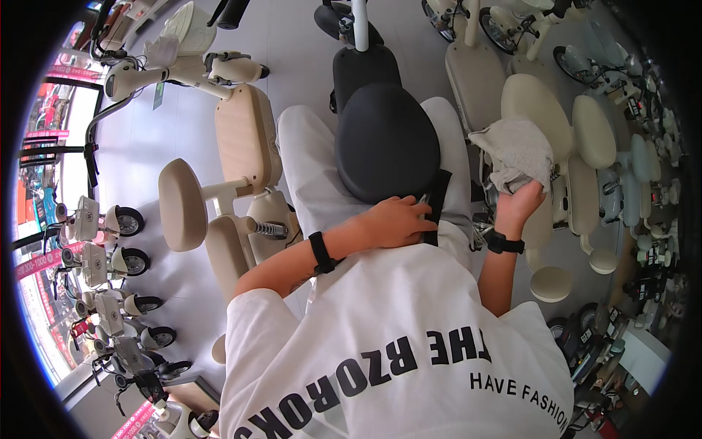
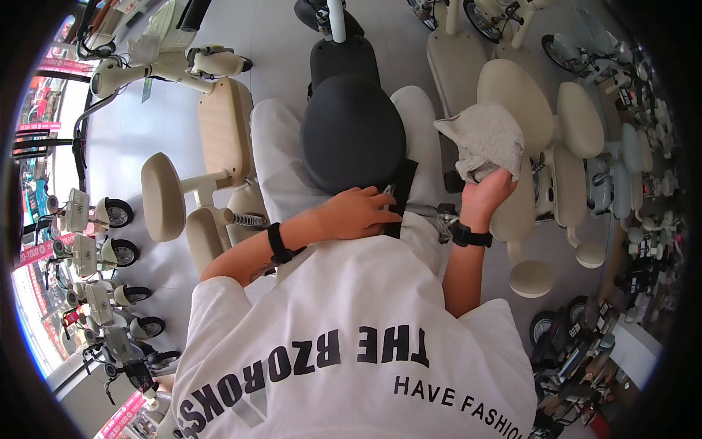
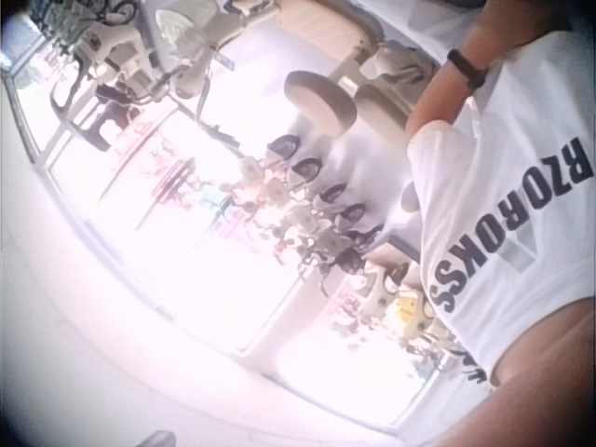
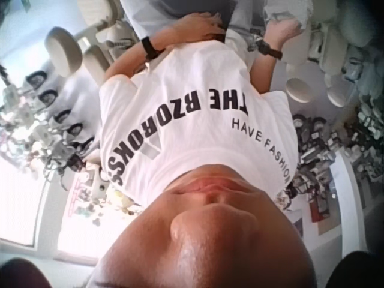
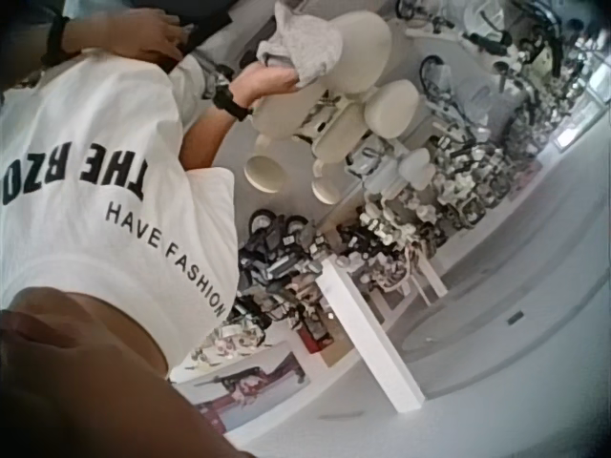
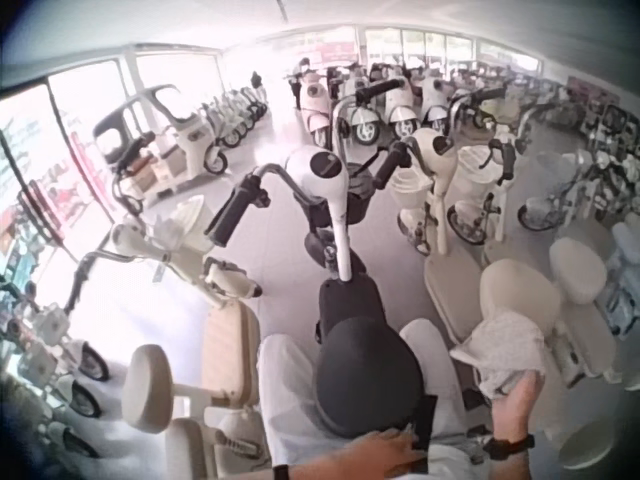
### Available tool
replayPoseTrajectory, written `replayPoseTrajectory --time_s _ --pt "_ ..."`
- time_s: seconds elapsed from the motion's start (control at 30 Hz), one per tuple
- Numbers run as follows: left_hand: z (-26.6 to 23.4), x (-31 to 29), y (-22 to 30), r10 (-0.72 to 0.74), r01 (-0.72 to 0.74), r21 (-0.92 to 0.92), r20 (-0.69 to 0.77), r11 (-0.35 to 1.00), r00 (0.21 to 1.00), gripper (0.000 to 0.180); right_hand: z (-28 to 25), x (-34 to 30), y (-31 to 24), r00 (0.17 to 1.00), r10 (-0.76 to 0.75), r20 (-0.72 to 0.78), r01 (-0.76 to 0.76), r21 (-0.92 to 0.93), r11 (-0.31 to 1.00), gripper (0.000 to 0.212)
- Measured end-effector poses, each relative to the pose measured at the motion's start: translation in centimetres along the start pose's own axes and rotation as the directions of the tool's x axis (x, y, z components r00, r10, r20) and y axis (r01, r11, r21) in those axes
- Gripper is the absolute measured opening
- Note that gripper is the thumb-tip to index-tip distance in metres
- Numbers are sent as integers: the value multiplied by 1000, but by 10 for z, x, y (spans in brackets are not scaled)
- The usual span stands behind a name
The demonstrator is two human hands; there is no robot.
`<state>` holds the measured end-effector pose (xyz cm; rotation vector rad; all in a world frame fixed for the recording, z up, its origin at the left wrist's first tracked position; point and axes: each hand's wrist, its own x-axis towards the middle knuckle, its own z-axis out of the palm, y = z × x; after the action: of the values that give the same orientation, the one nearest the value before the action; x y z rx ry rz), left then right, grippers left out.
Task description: Cleaning various parts of an electric scooter with a cloth, including handlebars and body panels.
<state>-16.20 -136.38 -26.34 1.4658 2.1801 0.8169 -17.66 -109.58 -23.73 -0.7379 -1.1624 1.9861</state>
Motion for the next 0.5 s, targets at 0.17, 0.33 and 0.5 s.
replayPoseTrajectory --time_s 0.17,0.33,0.5 --pt "-1 -30 -8 -183 189 -108 59 976 981 36 -14 10 -30 998 -47 40 49 -47 998 43" --pt "-3 -66 -13 -457 430 -264 -47 864 888 48 14 -11 -18 981 -77 179 101 -131 986 41" --pt "-35 -68 0 -626 622 -104 -250 776 739 27 52 -35 6 730 -140 669 479 -355 803 41"
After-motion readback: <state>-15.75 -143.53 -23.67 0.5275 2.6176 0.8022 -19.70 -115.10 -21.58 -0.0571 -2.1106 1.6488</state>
